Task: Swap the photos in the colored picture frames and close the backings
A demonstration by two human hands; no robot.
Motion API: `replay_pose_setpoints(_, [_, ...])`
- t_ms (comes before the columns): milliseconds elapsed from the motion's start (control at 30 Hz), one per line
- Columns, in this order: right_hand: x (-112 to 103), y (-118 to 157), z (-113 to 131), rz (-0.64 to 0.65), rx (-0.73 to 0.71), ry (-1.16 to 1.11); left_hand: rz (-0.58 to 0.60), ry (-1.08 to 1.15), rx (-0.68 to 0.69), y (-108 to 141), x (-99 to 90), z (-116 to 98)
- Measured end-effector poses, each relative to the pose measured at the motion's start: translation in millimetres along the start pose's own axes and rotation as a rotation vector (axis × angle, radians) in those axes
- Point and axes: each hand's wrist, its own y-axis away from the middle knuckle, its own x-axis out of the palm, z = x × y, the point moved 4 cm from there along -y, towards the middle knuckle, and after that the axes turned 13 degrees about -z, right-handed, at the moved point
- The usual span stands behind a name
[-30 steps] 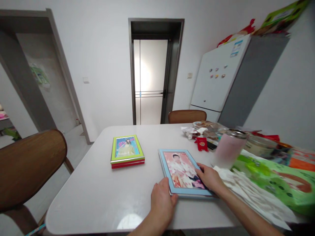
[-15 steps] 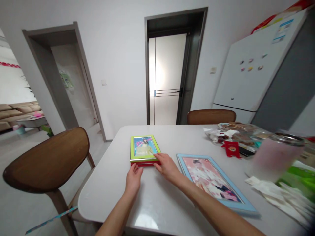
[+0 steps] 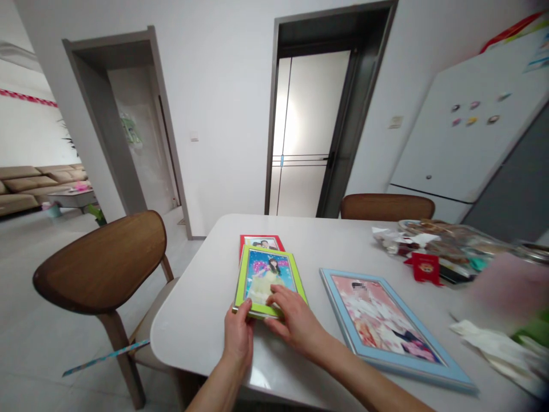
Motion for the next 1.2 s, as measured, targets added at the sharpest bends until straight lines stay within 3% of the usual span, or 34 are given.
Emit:
replay_pose_setpoints(133, [-22.8,9.3,-3.2,-0.089,0.222,-0.276,0.041,-0.035,0.05,38.6,4.3,-16.8])
replay_pose_setpoints(267, [-46.8,20.5,2.1,-0.172,0.456,-0.552,0.208,-0.309,0.237,77.3,13.3,-38.0])
replay_pose_setpoints(500, [-90.2,55.8,21.1,-0.314,0.724,-0.772,0.638,-0.775,0.889,123.4,21.8,-41.2])
replay_pose_setpoints(600, [-89.3,63.5,17.7,-0.28,0.835,-0.853,0.799,-0.832,1.1,131.7,23.9,-33.4])
replay_pose_setpoints(700, [-74.1,67.9,7.5,-0.227,0.921,-0.933,0.861,-0.92,1.193,131.7,22.0,-19.5])
replay_pose_setpoints(833, [-49.8,67.8,-7.8,-0.172,0.89,-0.919,0.862,-1.073,1.174,126.5,16.8,-2.0])
replay_pose_setpoints(967, [-32.6,66.9,-25.1,-0.119,0.809,-0.729,0.849,-1.226,1.019,111.9,9.6,0.3])
replay_pose_setpoints(1100, [-24.1,69.5,-40.5,-0.037,0.733,-0.434,0.561,-1.4,0.907,73.2,-9.2,-12.6])
replay_pose_setpoints(1200, [-25.1,67.2,-42.5,-0.005,0.588,-0.212,0.353,-1.447,0.839,43.5,-27.3,-18.9])
